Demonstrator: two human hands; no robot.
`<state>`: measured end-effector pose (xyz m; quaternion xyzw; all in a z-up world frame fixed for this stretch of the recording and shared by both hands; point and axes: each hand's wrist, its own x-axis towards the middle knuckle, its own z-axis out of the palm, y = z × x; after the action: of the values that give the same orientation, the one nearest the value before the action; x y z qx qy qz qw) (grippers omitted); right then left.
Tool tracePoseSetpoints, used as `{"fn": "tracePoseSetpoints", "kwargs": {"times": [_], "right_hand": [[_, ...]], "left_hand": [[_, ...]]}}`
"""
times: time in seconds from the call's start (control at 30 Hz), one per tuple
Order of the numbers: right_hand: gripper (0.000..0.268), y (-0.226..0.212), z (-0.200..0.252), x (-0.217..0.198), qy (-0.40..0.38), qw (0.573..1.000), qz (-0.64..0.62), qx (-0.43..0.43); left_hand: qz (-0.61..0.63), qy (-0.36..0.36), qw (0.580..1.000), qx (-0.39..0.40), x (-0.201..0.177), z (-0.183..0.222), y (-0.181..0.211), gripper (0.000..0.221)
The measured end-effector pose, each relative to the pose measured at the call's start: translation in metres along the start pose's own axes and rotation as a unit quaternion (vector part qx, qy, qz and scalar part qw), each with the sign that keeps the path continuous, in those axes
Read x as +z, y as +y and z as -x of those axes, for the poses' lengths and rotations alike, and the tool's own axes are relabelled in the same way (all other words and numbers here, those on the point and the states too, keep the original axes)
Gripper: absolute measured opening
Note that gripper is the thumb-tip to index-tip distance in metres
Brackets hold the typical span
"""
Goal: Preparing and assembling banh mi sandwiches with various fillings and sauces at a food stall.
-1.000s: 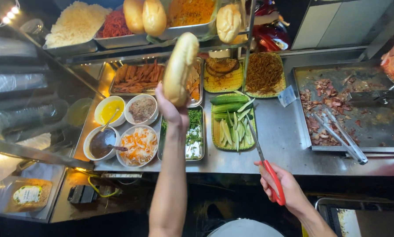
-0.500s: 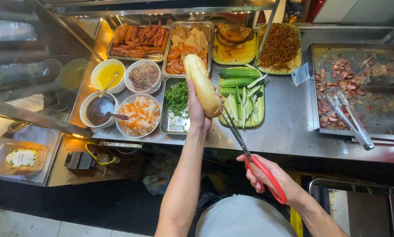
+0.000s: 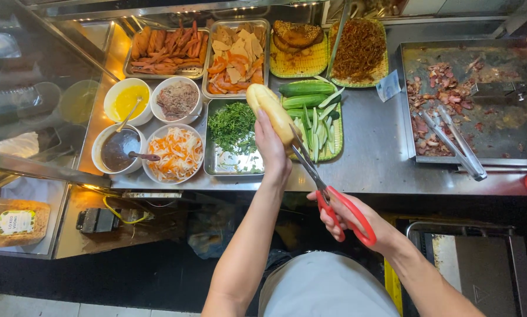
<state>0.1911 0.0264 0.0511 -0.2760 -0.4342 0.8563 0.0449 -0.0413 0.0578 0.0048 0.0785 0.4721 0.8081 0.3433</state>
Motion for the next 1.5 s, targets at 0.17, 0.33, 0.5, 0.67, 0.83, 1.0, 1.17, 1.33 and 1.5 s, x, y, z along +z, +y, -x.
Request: {"fn": "tracePoseSetpoints", "kwargs": {"times": [0.17,0.33,0.5,0.67,0.83,1.0,1.17,1.33,1.5], "right_hand": [[0.057,-0.001,-0.012,0.006,0.015,0.999,0.013,-0.026],[0.051,0.005,-0.018,0.019,0.118,0.982,0.145,0.001],[0.051,0.001,-0.015,0.012,0.036,0.999,0.031,-0.024],[0.047,0.007,-0.031,-0.007,0.002,0.999,-0.015,-0.052],[0.048,0.002,-0.028,0.013,0.035,0.995,0.052,-0.076],[0.049,-0.022,-0.022,0.013,0.000,0.997,-0.028,-0.071],[0.054,-0.028,-0.035,0.014,0.000,0.992,-0.106,-0.065],[0.048,-0.011,-0.045,0.017,0.062,0.997,-0.018,-0.049],[0.046,0.037,-0.047,-0.055,0.267,0.954,0.139,-0.012]], "left_hand": [[-0.010,0.015,1.000,0.000,0.006,0.025,-0.005,0.055],[0.045,0.008,0.999,0.003,0.004,0.023,0.003,0.054],[-0.047,-0.035,0.998,0.035,0.001,0.039,0.023,0.055],[-0.246,-0.064,0.957,0.143,-0.001,0.069,0.014,0.057],[-0.151,-0.094,0.981,0.078,-0.006,0.064,0.009,0.057],[-0.228,-0.153,0.951,0.145,-0.021,0.056,0.006,0.058],[-0.312,-0.168,0.930,0.094,-0.042,0.054,-0.001,0.061],[-0.178,-0.230,0.953,0.087,-0.073,0.031,-0.024,0.055],[-0.078,-0.113,0.990,-0.026,-0.094,-0.010,-0.039,0.052]]}}
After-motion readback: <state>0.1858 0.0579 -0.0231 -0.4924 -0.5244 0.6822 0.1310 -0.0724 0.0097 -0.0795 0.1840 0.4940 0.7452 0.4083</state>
